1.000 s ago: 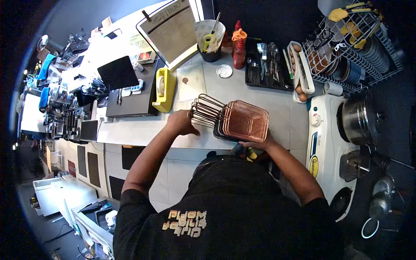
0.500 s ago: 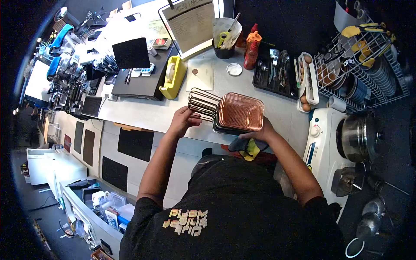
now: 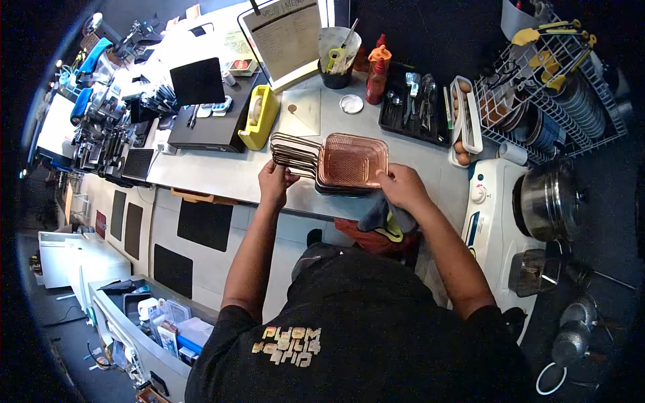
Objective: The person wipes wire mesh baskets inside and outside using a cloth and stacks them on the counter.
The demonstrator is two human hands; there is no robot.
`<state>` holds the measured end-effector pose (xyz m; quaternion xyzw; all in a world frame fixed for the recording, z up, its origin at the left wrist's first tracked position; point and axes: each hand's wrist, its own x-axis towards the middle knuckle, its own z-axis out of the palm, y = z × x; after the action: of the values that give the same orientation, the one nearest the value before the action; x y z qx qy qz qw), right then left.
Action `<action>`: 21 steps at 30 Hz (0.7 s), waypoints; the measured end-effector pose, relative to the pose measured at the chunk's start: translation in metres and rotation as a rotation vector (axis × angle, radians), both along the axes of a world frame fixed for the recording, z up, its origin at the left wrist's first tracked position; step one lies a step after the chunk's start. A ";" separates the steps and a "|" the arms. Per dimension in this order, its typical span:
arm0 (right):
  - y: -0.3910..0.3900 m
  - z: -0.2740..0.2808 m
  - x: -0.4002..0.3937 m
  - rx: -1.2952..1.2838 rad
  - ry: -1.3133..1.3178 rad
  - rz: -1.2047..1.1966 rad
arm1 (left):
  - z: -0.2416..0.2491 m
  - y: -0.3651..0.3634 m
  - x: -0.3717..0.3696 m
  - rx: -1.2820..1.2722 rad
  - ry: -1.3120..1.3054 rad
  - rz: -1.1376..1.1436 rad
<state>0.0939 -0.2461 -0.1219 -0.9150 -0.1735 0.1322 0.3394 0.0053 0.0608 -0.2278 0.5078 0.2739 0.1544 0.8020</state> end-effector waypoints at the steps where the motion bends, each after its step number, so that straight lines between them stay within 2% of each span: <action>1: 0.004 0.002 0.001 -0.022 -0.033 0.005 | 0.001 0.001 0.002 -0.016 -0.024 0.014; 5: 0.016 0.019 -0.007 -0.146 -0.178 -0.067 | -0.003 0.010 0.010 -0.010 -0.038 0.030; 8: 0.017 0.024 -0.001 -0.081 -0.107 -0.071 | 0.008 0.017 0.012 0.000 0.007 -0.037; 12: 0.030 0.036 -0.002 -0.303 0.074 -0.078 | -0.001 0.034 0.018 0.009 0.032 -0.171; 15: 0.033 0.010 -0.005 -0.141 -0.037 -0.017 | 0.003 0.035 0.021 0.003 0.004 -0.166; 17: 0.037 0.006 -0.007 -0.148 -0.105 -0.092 | 0.003 0.037 0.020 0.004 -0.009 -0.165; 21: 0.056 0.037 -0.025 -0.265 -0.274 -0.223 | -0.003 0.044 0.029 0.004 -0.010 -0.163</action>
<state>0.0687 -0.1899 -0.0849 -0.9746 -0.0971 -0.0100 0.2018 0.0343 0.1048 -0.2312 0.5294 0.2272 0.0915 0.8123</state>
